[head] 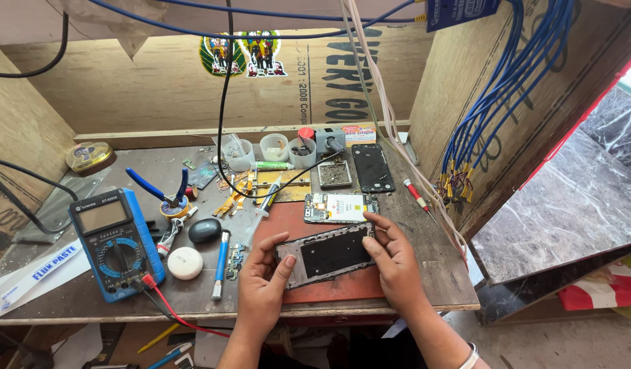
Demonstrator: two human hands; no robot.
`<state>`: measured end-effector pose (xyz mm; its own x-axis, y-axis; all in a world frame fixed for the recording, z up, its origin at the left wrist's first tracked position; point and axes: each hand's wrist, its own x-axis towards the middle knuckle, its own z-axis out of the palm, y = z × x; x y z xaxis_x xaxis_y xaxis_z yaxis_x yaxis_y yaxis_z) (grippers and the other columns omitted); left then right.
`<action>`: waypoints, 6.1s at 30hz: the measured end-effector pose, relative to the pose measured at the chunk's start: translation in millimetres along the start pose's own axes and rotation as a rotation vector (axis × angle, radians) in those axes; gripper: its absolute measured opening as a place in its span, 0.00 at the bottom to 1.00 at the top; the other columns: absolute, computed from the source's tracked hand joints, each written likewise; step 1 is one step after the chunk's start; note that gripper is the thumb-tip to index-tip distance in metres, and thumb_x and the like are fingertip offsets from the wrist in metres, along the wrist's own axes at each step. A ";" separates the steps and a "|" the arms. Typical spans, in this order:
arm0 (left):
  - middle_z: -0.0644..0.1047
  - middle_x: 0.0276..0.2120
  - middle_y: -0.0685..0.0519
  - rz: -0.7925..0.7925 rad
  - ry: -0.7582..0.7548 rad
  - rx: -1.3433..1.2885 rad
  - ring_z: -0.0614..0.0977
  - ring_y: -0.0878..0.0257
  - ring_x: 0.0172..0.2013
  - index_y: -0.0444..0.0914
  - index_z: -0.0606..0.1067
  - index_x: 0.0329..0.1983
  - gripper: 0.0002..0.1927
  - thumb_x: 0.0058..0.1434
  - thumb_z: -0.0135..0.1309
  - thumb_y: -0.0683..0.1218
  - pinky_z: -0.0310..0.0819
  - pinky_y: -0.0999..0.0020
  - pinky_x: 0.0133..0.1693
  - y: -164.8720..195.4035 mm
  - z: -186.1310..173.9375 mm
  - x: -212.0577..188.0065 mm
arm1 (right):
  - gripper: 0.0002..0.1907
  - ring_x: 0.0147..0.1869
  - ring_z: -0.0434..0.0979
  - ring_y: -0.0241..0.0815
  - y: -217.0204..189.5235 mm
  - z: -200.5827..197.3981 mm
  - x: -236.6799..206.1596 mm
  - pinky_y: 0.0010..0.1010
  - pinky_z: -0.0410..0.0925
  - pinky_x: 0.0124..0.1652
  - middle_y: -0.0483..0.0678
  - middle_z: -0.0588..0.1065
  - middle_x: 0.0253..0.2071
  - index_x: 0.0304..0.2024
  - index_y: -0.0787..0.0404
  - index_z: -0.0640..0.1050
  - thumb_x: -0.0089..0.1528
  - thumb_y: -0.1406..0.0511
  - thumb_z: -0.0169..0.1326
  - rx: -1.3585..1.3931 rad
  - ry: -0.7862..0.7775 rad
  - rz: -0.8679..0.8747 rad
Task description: The person works at a cluttered repair bench on a disassembled smartphone. They hold and turn the phone frame, peel and reposition a yellow flex cable and small components inside the chassis, and handle a small circuit board beside the frame while a multimeter sits connected nearby.
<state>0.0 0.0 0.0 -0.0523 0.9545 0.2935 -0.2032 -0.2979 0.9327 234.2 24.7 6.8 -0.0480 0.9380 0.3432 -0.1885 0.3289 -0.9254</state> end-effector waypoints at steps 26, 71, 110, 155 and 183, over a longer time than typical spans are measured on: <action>0.81 0.43 0.51 -0.011 0.029 0.062 0.81 0.67 0.44 0.33 0.72 0.52 0.17 0.60 0.61 0.39 0.75 0.72 0.47 6.6 8.6 4.7 | 0.26 0.47 0.77 0.33 -6.1 4.5 -3.2 0.25 0.70 0.48 0.49 0.79 0.44 0.63 0.62 0.70 0.62 0.70 0.59 -0.133 -0.038 0.104; 0.82 0.41 0.50 -0.055 -0.021 0.039 0.82 0.67 0.42 0.33 0.73 0.49 0.16 0.59 0.61 0.38 0.76 0.72 0.45 3.2 3.4 -2.1 | 0.26 0.38 0.79 0.31 -21.7 12.7 -9.2 0.24 0.72 0.40 0.44 0.81 0.33 0.54 0.59 0.79 0.53 0.64 0.69 -0.429 -0.049 0.023; 0.83 0.44 0.49 -0.148 -0.091 -0.139 0.85 0.63 0.45 0.33 0.70 0.59 0.25 0.59 0.60 0.39 0.82 0.65 0.48 0.4 5.6 3.4 | 0.15 0.41 0.80 0.30 -4.4 8.0 -12.0 0.22 0.72 0.43 0.45 0.83 0.39 0.48 0.64 0.81 0.60 0.64 0.63 -0.309 0.096 0.002; 0.78 0.42 0.54 0.097 -0.221 0.181 0.79 0.70 0.37 0.34 0.74 0.58 0.19 0.63 0.56 0.35 0.77 0.76 0.33 15.3 14.3 -11.0 | 0.21 0.23 0.75 0.27 -19.4 17.2 -16.4 0.21 0.66 0.23 0.45 0.83 0.32 0.51 0.64 0.79 0.56 0.68 0.66 -0.442 -0.229 -0.008; 0.85 0.33 0.49 0.051 -0.161 0.202 0.85 0.69 0.33 0.31 0.75 0.45 0.12 0.59 0.61 0.35 0.79 0.76 0.31 8.2 10.2 -13.9 | 0.12 0.27 0.77 0.26 -18.6 17.4 -17.5 0.20 0.70 0.28 0.42 0.79 0.25 0.41 0.63 0.78 0.57 0.70 0.67 -0.434 -0.281 0.001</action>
<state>9.0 -15.8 5.7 0.1024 0.9290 0.3556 -0.0043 -0.3570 0.9341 221.5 0.3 20.8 -0.3208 0.8924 0.3172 0.2331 0.3990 -0.8868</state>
